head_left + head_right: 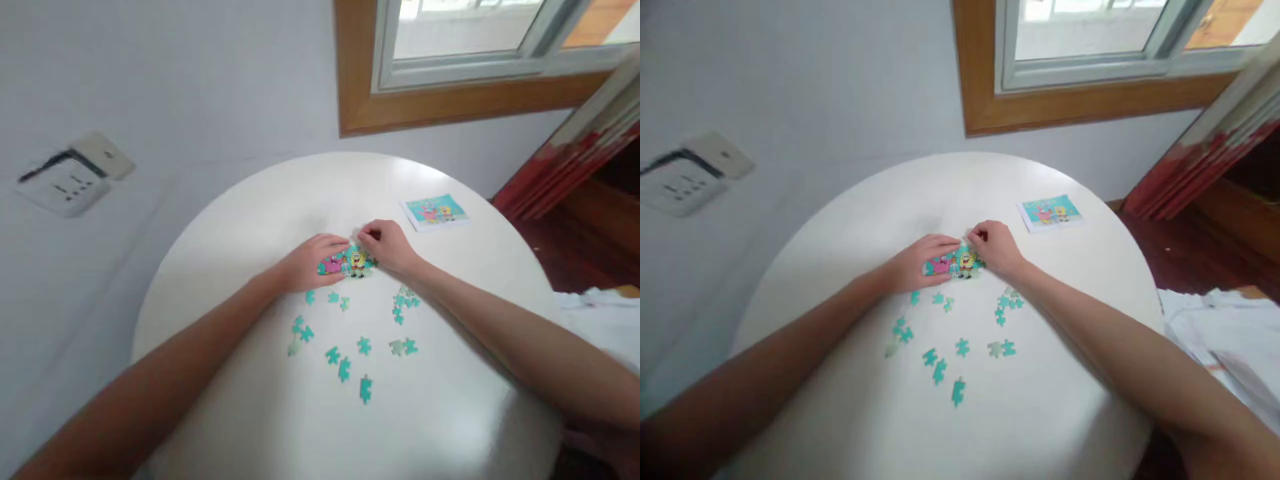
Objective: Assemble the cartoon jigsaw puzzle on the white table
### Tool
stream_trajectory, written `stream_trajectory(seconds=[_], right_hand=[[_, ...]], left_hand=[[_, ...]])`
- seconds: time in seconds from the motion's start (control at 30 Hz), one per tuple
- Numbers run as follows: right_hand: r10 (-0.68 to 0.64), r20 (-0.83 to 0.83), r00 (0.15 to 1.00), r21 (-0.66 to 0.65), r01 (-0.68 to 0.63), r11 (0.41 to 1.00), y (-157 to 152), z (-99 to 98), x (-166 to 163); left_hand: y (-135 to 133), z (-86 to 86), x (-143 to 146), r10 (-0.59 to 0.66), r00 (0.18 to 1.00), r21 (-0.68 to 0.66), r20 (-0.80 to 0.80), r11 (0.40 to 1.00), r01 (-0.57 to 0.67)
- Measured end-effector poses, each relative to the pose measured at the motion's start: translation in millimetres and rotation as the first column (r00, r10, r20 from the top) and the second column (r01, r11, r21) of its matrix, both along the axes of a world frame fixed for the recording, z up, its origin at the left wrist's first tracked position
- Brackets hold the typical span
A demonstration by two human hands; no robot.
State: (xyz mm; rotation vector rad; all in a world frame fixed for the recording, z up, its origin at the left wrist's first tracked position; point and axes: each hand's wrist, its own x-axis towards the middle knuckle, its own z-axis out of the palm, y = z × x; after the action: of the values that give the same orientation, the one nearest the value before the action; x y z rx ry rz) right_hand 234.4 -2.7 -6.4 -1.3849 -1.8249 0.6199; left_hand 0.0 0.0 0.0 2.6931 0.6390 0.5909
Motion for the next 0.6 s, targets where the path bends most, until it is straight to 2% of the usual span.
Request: stream_trajectory(seconds=[0.27, 0.47, 0.6], right_hand=[[0.1, 0.133, 0.986, 0.029, -0.104, 0.994, -8.8, 5.4, -0.7], [0.038, -0.061, 0.997, -0.015, -0.039, 0.999, -3.5, 1.7, 0.8], [0.053, -0.104, 0.993, 0.009, -0.052, 0.999, -8.8, 5.9, 2.5]], left_hand=[[-3.3, 2.6, 0.0, 0.034, 0.992, 0.036, -0.118, 0.999, -0.03], [-5.4, 6.9, 0.6, 0.03, 0.993, 0.016, -0.117, 0.999, -0.028], [-5.4, 6.8, 0.5, 0.03, 0.992, 0.024, -0.119, 0.999, -0.028]])
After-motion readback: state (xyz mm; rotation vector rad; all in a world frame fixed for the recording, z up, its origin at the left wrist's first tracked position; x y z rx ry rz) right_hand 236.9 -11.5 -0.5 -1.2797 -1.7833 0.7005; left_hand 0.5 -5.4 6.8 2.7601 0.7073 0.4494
